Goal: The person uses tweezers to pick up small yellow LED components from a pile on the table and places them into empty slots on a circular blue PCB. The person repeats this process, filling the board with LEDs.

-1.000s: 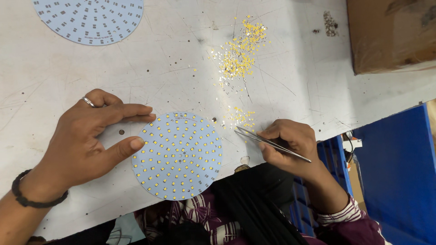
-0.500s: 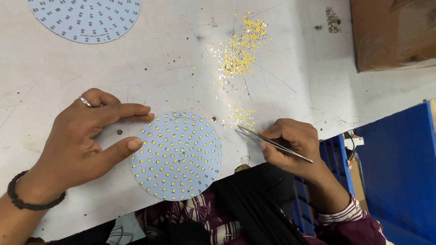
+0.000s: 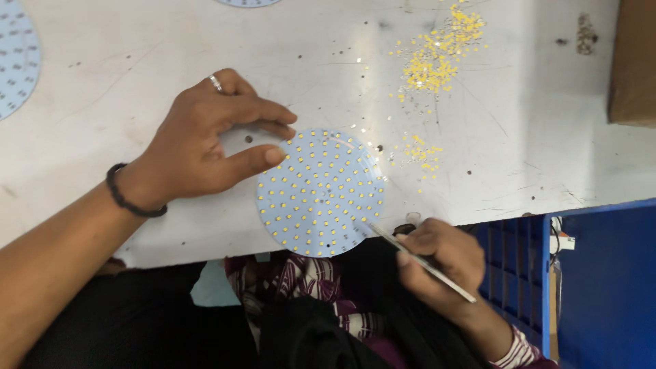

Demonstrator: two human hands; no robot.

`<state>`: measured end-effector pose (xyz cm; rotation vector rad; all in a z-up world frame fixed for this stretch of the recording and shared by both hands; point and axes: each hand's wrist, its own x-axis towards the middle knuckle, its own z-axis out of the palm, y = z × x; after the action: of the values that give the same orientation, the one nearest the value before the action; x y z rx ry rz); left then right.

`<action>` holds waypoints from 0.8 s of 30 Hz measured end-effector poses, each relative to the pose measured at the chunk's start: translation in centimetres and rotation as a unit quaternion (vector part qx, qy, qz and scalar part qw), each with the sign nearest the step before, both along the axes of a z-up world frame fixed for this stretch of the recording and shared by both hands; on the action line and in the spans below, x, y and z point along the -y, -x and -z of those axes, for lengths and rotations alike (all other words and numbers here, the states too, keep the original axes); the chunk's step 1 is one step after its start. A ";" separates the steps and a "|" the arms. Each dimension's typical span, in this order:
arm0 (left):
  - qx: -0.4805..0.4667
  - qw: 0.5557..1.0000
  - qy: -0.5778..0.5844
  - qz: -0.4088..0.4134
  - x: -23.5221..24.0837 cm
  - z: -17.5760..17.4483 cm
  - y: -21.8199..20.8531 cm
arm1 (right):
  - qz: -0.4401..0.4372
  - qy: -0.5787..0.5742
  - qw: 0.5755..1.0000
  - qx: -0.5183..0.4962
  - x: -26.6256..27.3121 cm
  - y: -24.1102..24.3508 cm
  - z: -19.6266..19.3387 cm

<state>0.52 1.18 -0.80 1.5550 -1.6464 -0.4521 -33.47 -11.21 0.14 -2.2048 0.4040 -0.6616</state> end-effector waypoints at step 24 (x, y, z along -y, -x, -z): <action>0.009 1.000 0.006 -0.002 -2.3 0.3 0.3 | -0.087 0.063 0.994 0.004 0.7 0.2 -0.4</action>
<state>0.26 3.52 -1.08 1.5557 -1.6566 -0.4266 -33.66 -11.87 0.59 -2.3246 0.1668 -0.6158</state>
